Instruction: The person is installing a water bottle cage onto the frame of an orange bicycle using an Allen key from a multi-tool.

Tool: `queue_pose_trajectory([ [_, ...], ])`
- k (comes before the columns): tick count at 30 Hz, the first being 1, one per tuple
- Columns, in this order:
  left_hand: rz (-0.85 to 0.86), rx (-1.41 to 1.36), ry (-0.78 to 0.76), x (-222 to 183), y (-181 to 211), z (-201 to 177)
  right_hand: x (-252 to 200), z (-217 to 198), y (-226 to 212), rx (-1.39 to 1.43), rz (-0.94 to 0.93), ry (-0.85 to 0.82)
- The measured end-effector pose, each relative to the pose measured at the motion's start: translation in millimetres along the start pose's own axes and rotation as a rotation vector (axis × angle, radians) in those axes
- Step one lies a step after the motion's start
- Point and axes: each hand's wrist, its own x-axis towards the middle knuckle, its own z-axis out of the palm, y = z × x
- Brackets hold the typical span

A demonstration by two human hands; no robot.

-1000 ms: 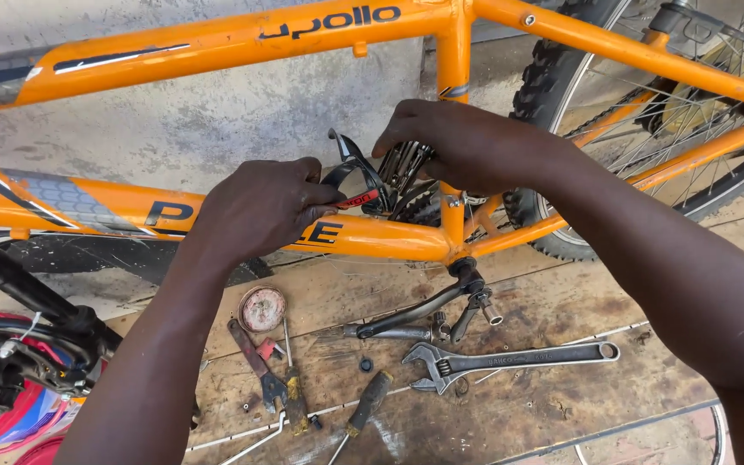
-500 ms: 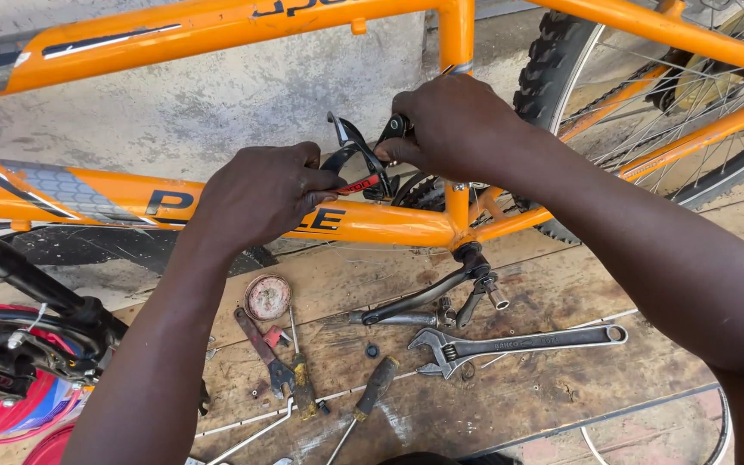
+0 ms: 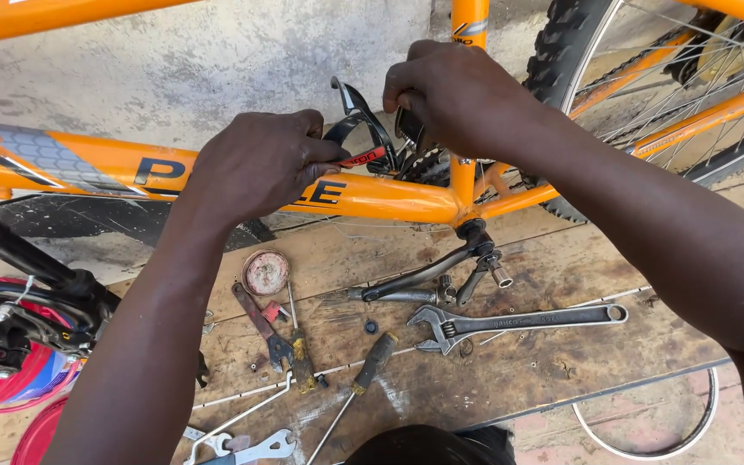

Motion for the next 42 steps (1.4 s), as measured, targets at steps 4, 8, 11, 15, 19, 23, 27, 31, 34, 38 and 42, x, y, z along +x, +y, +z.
queue_pose_trajectory([
  [4, 0.023, 0.014, 0.012, -0.1, -3.5, 4.0, -5.4, -17.9, -5.7, 0.058, -0.063, -0.065],
  [8, 0.011, 0.005, 0.000, 1.3, -1.3, 0.7, -9.1, -28.5, -10.0, 0.030, -0.045, -0.249],
  [11, 0.017, 0.020, -0.003, 1.4, -1.5, 3.0, -10.8, -30.6, -12.8, -0.042, 0.021, -0.301],
  [15, 0.069, 0.069, 0.035, -1.3, -4.9, 9.6, -11.8, -27.4, -6.7, -0.001, -0.036, -0.246],
  [19, 0.102, 0.101, 0.088, -5.0, -7.6, 12.1, -12.0, -23.0, -2.4, 0.078, -0.064, -0.127],
  [23, 0.064, 0.098, 0.068, -9.4, -5.8, 10.5, -23.7, -28.8, -18.8, 0.230, 0.065, -0.099],
  [27, 0.062, 0.087, 0.067, -8.8, -3.1, 7.9, -27.0, -24.7, -18.0, 0.208, 0.039, -0.052],
  [31, 0.016, 0.043, 0.028, -5.8, 2.8, 3.9, -21.4, -15.8, -10.8, 0.029, 0.051, -0.033],
  [34, 0.028, 0.031, 0.029, -5.0, 2.3, 4.3, -17.9, -9.8, -10.3, 0.058, 0.107, -0.016],
  [38, 0.003, 0.028, 0.003, -4.2, 3.3, 2.8, -15.3, -5.9, -8.8, 0.113, -0.037, 0.082],
  [42, 0.016, 0.035, 0.017, -3.9, -0.3, 5.4, -10.3, -3.1, -2.2, 0.065, -0.085, 0.113],
])
